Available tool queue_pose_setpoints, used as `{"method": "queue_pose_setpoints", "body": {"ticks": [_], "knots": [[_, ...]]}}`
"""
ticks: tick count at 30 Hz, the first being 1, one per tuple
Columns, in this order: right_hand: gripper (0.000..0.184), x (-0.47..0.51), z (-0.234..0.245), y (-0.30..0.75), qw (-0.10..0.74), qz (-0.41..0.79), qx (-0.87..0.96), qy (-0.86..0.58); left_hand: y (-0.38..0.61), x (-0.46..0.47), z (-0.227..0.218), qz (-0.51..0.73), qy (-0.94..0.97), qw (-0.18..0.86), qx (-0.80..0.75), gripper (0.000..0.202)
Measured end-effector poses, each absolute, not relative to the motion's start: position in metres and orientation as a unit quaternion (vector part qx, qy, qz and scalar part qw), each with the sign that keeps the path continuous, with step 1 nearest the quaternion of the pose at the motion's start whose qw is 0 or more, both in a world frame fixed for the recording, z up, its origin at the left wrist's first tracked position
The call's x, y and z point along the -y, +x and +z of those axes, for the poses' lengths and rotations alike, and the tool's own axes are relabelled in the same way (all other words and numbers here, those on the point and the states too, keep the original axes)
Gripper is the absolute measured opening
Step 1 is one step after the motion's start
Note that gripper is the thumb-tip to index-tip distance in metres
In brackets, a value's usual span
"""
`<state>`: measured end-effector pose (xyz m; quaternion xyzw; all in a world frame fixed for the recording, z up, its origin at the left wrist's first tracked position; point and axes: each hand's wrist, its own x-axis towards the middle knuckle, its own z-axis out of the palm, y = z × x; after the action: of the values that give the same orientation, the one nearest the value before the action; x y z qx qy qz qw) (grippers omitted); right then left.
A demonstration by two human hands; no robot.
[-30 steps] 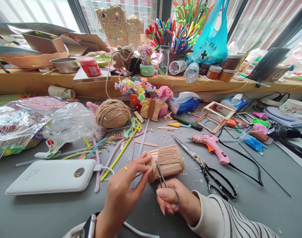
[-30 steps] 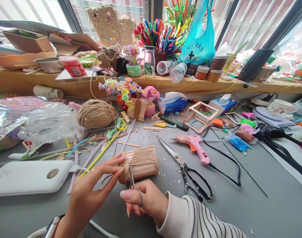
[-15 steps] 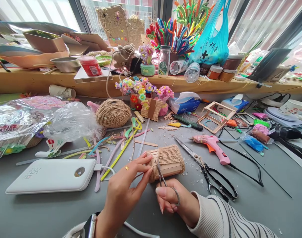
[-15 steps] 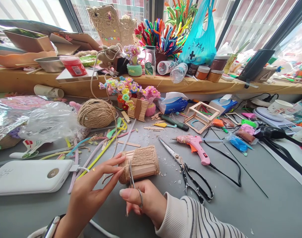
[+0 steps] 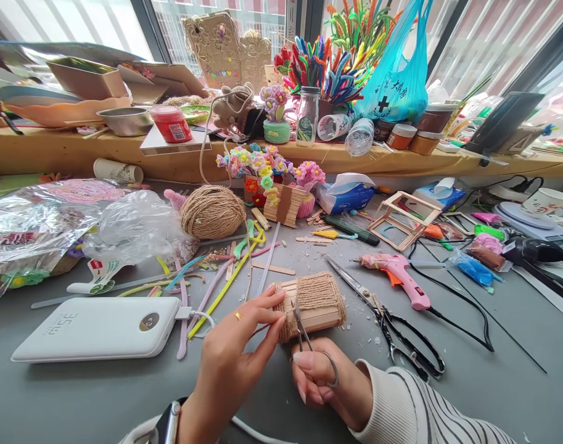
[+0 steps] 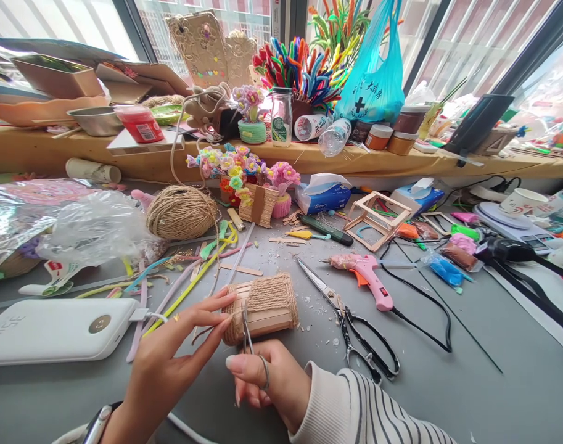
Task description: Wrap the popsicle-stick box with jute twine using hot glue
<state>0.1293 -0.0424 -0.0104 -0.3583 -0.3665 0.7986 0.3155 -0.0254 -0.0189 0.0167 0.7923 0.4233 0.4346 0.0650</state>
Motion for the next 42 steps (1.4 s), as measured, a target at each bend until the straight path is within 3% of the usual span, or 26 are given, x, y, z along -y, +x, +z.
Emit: {"method": "queue_pose_setpoints", "body": {"ticks": [23,33,42], "knots": [[0.053,0.045,-0.029,0.128,0.325,0.774,0.402,-0.364,-0.026,0.018,0.015,0.428,0.803,0.052,-0.412,0.005],[0.059,0.040,-0.027,0.125,0.292,0.795,0.382,-0.370,-0.027,0.018,0.014,0.435,0.803,0.045,-0.406,0.006],[0.059,0.042,-0.020,0.133,0.254,0.757,0.485,-0.357,-0.025,0.017,0.009,0.450,0.788,0.043,-0.417,0.007]]}}
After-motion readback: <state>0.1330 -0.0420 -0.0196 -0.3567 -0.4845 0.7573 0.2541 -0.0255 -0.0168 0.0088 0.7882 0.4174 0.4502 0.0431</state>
